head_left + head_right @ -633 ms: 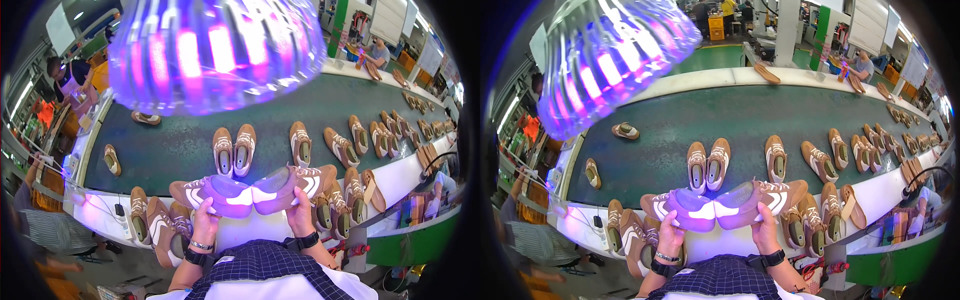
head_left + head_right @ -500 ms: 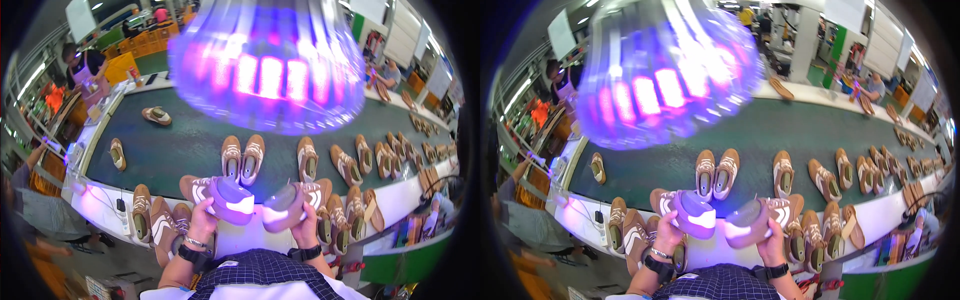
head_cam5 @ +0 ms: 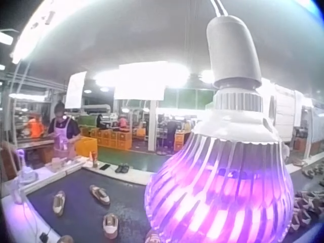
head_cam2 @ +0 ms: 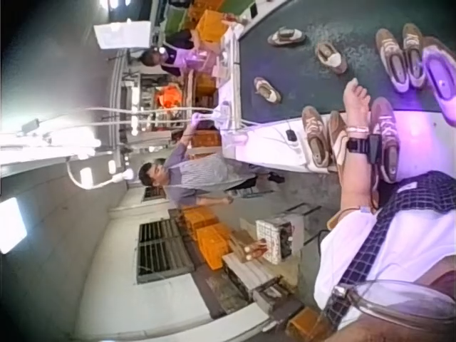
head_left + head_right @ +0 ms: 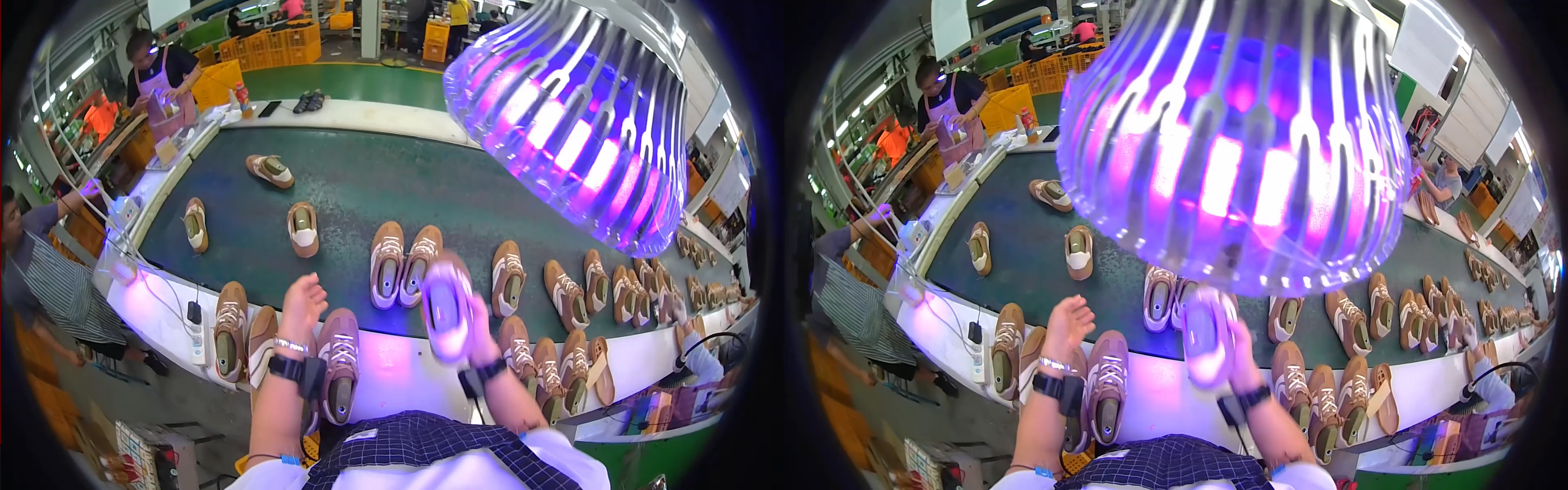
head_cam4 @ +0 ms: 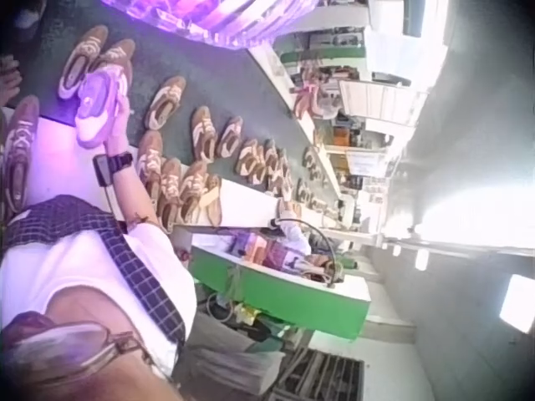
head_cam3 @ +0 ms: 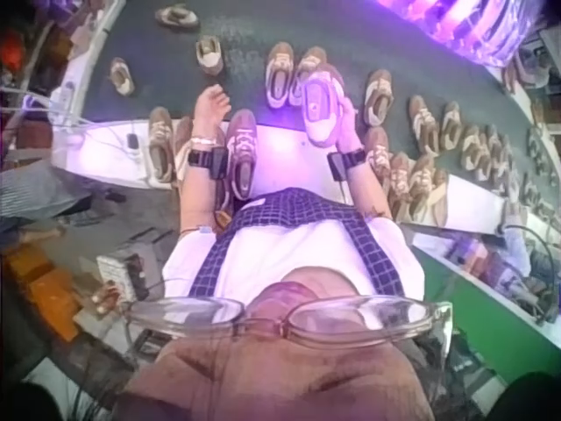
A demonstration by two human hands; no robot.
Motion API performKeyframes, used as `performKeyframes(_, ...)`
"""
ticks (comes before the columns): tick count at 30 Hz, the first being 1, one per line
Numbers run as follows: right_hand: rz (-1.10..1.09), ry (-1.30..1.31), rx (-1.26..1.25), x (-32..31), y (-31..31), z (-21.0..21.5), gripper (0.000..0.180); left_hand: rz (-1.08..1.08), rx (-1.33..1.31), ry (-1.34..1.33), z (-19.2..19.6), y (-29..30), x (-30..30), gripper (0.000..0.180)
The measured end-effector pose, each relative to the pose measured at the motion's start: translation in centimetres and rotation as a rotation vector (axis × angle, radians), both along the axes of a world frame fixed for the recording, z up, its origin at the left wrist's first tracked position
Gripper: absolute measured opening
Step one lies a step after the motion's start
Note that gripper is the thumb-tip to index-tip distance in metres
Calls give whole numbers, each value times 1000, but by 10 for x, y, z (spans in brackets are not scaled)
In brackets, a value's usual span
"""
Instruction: Inspecting manufactured shoes on a conveyor belt and marking specific areas with a pen or adhesive applicator.
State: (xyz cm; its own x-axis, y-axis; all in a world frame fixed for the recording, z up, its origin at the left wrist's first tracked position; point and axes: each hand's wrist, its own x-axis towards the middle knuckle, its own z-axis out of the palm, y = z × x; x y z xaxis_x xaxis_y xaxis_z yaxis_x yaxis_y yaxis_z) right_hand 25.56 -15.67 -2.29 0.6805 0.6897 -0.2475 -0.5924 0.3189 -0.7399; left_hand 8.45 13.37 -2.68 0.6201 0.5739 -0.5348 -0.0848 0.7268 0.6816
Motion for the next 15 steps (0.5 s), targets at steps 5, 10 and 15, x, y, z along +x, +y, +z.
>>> performKeyframes(5,7,88,98,131,148,27,67,-107,9,-207,26,-55,-17,32)
performKeyframes(10,-143,-1168,-1372,143,177,-51,40,-203,133,-233,42,-78,-35,27)
performKeyframes(15,-546,-618,-1234,58,149,-116,93,-277,268,-45,24,-71,7,25)
